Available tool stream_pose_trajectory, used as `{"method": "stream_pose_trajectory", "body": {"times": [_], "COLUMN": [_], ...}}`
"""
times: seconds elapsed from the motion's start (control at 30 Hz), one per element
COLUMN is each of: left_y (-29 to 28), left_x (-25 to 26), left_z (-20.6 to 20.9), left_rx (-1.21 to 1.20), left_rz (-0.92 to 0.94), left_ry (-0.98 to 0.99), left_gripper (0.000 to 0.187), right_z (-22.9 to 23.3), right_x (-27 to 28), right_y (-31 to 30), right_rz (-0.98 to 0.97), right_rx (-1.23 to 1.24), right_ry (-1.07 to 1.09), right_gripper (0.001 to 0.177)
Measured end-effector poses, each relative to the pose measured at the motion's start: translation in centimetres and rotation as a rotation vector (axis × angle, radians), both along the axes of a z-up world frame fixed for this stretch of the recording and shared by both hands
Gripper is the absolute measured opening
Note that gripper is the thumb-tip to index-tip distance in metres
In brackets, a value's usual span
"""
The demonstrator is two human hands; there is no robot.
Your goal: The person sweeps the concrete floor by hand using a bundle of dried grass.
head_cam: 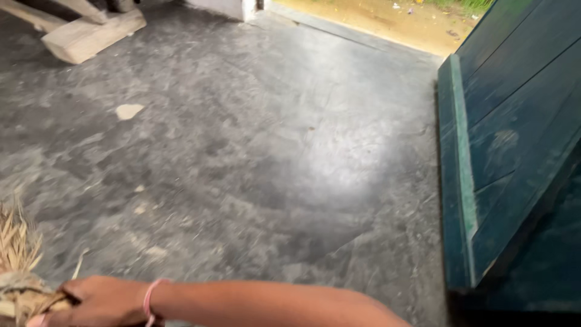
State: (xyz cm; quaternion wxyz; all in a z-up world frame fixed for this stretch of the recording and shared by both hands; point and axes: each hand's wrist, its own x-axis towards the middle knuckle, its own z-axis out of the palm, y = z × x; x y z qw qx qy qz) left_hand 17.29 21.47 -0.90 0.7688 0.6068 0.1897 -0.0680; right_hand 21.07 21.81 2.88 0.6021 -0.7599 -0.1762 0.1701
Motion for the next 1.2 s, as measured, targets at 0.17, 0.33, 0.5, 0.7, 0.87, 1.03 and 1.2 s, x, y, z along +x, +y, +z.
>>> {"method": "stream_pose_trajectory", "body": {"times": [0.17, 0.33, 0.5, 0.7, 0.87, 1.03, 1.2], "left_y": [5.0, 11.0, 12.6, 12.1, 11.4, 10.2, 10.9], "left_x": [-1.0, -3.8, -6.0, -9.3, -9.7, -10.1, -11.5], "left_z": [0.5, -3.5, -2.5, 2.7, 3.7, 2.6, 3.0], "left_rx": [-0.011, 0.017, 0.176, 0.137, 0.226, 0.082, 0.392], "left_rz": [0.109, 0.250, 0.435, 0.170, 0.218, 0.148, 0.169], "left_ry": [-0.024, -0.033, -0.192, -0.213, -0.315, -0.260, -0.329], "left_gripper": [0.042, 0.044, 0.047, 0.054, 0.057, 0.057, 0.056], "right_z": [-5.9, -13.2, -8.5, -5.4, -4.2, -2.6, -1.7], "right_x": [1.5, -4.0, -5.3, -4.0, -5.1, -6.2, -8.6], "right_y": [3.7, 6.8, 8.2, 7.9, 6.4, 4.8, 5.3], "right_rz": [-0.007, -0.272, -0.322, -0.406, -0.439, -0.485, -0.575], "right_rx": [0.144, 0.277, 0.120, 0.014, 0.088, -0.124, 0.026], "right_ry": [0.237, 0.340, 0.165, 0.308, 0.062, 0.287, 0.084], "right_gripper": [0.094, 0.080, 0.068, 0.063, 0.065, 0.061, 0.059]}}
